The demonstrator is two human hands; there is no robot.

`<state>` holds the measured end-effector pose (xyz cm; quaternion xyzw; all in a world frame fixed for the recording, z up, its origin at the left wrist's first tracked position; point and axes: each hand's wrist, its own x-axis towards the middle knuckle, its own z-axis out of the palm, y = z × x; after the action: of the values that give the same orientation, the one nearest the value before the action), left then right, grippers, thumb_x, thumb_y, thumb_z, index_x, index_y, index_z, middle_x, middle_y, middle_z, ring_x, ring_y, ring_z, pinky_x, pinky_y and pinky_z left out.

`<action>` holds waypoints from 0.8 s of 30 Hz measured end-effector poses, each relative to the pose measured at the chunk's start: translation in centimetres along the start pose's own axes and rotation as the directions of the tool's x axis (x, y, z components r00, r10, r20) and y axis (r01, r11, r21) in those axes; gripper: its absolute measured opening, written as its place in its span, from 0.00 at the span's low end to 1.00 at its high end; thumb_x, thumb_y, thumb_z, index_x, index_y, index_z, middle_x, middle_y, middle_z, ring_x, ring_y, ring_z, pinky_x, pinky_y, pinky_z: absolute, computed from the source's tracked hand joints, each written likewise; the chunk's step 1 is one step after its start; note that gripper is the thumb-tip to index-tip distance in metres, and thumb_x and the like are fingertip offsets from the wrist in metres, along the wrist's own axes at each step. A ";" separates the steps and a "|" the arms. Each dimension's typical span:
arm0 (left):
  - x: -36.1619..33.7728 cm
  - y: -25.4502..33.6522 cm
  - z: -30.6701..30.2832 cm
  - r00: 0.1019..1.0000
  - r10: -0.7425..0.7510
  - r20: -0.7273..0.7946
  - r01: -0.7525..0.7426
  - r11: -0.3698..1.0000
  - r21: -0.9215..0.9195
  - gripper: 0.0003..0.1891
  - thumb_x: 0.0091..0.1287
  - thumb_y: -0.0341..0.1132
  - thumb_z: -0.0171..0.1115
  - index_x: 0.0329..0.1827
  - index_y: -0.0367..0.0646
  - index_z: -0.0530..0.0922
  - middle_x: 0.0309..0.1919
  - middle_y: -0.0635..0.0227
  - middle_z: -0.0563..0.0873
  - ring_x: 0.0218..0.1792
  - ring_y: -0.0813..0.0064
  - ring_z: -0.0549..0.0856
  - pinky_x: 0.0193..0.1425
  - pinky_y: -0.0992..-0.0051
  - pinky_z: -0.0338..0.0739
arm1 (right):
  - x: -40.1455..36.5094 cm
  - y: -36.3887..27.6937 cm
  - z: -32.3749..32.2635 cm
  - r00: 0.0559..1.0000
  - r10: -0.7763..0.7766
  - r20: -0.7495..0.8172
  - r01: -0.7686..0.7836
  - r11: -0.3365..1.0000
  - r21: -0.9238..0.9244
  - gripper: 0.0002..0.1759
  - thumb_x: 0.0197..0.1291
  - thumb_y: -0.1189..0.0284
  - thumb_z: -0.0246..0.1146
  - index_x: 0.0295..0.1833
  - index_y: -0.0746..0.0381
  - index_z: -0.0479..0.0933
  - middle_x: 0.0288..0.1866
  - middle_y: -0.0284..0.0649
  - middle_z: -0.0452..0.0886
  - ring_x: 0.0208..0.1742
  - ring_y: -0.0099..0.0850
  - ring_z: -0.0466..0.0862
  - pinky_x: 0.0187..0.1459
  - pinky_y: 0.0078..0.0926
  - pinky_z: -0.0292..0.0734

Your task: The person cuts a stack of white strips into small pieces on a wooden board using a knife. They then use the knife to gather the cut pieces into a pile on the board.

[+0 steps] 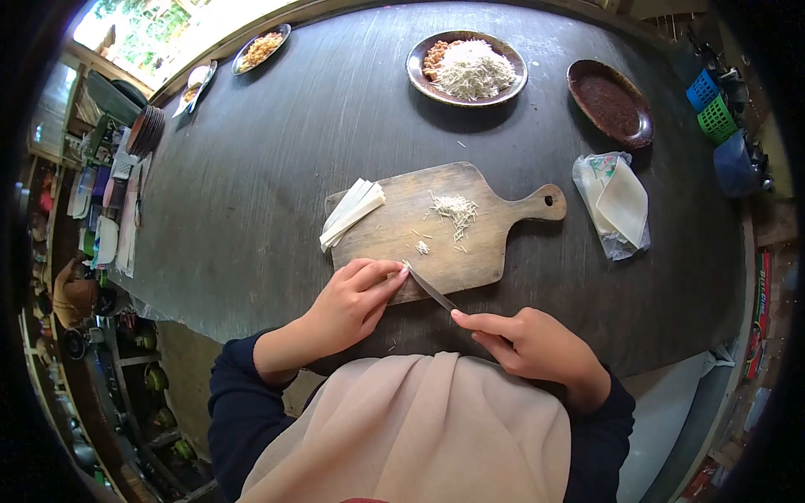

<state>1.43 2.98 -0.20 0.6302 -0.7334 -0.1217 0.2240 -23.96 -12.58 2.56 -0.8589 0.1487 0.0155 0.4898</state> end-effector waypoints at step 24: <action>0.2 -0.5 0.0 0.999 0.013 -0.035 -0.015 0.998 -0.061 0.22 0.61 0.23 0.65 0.60 0.37 0.79 0.57 0.61 0.79 0.53 0.60 0.80 0.58 0.64 0.77 | 0.4 -0.4 0.2 0.998 0.059 -0.015 -0.057 0.990 0.133 0.22 0.70 0.74 0.60 0.68 0.51 0.76 0.18 0.49 0.71 0.14 0.35 0.67 0.23 0.30 0.67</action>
<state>1.80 2.72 -0.36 0.6201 -0.7296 -0.1314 0.2568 -23.45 -12.30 2.74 -0.8200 0.1787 0.0118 0.5437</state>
